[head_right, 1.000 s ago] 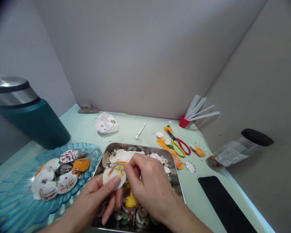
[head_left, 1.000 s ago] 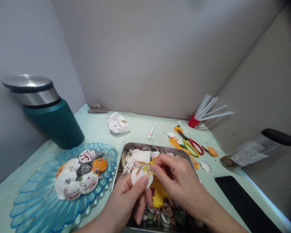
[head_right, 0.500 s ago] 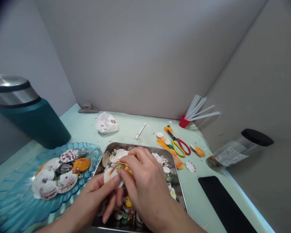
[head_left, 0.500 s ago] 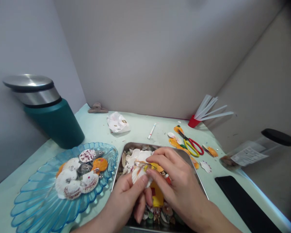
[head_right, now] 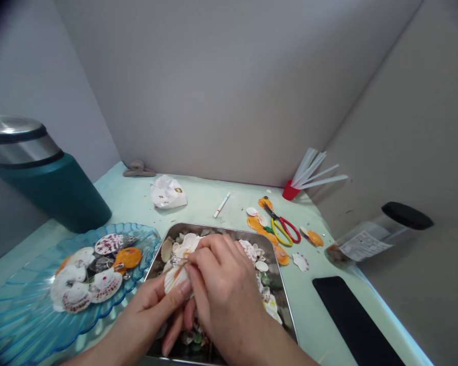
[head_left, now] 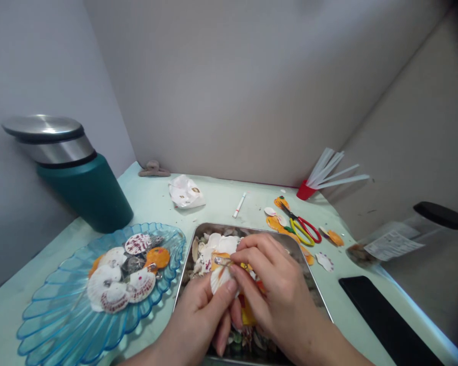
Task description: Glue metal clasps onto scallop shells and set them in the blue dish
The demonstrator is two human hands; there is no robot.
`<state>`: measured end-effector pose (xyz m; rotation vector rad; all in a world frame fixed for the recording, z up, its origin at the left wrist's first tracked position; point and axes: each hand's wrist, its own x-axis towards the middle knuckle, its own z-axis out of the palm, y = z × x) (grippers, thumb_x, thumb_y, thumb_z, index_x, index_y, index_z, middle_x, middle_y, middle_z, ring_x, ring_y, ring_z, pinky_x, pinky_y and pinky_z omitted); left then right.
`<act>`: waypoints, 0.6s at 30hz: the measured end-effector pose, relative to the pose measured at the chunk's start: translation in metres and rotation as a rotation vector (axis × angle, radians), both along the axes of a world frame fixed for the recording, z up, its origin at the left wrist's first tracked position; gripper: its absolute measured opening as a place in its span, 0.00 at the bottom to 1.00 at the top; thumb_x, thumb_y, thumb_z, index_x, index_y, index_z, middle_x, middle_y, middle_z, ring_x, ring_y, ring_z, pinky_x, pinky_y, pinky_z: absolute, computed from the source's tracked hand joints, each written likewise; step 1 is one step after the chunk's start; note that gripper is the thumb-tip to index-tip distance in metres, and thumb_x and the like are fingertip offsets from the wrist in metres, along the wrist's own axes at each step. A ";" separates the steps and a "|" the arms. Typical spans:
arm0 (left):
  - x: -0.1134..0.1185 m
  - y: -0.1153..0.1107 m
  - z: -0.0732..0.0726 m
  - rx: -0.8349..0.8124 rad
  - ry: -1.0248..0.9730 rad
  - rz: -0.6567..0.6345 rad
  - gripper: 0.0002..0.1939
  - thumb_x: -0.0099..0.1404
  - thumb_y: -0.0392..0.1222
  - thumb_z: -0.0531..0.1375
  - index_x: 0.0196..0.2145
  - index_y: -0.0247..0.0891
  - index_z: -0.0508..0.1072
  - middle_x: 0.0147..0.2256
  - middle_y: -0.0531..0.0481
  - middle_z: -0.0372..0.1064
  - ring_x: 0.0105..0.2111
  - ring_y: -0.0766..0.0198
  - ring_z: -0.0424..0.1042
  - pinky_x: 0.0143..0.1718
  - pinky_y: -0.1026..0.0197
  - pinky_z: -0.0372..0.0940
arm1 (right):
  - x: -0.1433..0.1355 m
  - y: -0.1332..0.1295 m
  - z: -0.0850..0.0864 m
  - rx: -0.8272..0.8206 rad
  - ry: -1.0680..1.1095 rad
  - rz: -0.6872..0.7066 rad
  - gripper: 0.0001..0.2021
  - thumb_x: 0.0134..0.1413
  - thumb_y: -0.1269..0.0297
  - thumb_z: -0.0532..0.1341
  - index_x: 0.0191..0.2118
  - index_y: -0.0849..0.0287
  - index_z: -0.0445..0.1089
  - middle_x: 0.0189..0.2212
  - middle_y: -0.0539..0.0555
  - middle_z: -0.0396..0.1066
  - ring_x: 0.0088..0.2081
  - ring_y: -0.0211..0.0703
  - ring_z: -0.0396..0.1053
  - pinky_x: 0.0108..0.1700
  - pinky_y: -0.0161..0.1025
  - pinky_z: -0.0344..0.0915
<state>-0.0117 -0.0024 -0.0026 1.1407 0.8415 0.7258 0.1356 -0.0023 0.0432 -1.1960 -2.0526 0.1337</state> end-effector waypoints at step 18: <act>0.003 0.002 0.000 -0.012 0.029 0.008 0.26 0.63 0.58 0.52 0.19 0.34 0.64 0.12 0.57 0.58 0.07 0.77 0.51 0.11 0.70 0.42 | 0.000 0.000 0.003 -0.038 -0.090 -0.016 0.07 0.57 0.75 0.56 0.34 0.62 0.70 0.35 0.58 0.68 0.38 0.50 0.64 0.39 0.48 0.61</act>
